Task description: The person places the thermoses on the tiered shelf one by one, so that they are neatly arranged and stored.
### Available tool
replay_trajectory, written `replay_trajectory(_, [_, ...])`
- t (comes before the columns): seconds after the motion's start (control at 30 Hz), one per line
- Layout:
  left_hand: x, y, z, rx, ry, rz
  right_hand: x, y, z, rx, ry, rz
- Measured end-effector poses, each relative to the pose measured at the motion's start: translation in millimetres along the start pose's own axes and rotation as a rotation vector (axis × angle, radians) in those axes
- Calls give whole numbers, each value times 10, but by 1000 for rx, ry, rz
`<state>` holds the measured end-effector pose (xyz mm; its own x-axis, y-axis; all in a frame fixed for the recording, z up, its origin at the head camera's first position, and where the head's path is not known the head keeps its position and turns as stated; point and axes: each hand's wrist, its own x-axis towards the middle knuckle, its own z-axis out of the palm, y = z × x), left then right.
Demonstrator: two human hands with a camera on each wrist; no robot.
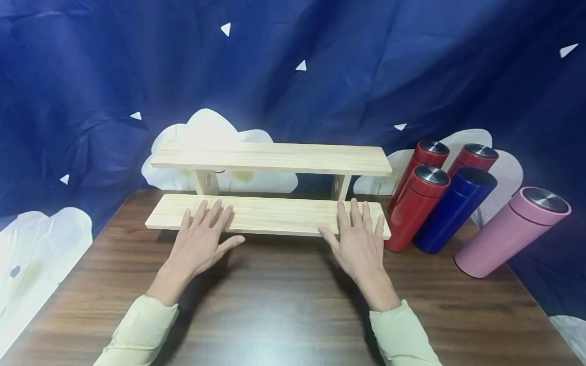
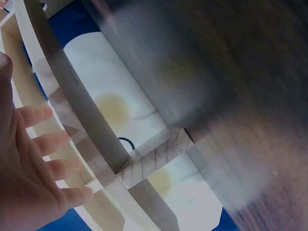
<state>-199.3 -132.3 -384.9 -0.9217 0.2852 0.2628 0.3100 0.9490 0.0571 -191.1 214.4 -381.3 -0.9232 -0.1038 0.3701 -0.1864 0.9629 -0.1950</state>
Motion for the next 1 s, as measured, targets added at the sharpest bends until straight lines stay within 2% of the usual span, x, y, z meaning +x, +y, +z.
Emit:
replay_trajectory(0.13, [12, -11, -1, 0, 3, 1, 19, 15, -26, -1, 31, -7])
replay_trajectory(0.3, [3, -50, -2, -9, 23, -6, 22, 50, -60, 33, 115, -13])
replay_trajectory(0.57, [-10, -106, -2, -58, 65, -8, 2, 116, -103, 131, 327, -11])
replay_trajectory(0.7, [-10, -144, -30, -117, 125, -18, 1, 163, -161, 192, 446, 5])
replay_trajectory(0.87, [-16, -215, -63, -178, 233, -32, -6, 232, -243, 222, 591, 27])
replay_trajectory(1.0, [-26, -285, -91, -241, 319, -76, -15, 289, -315, 240, 700, 39])
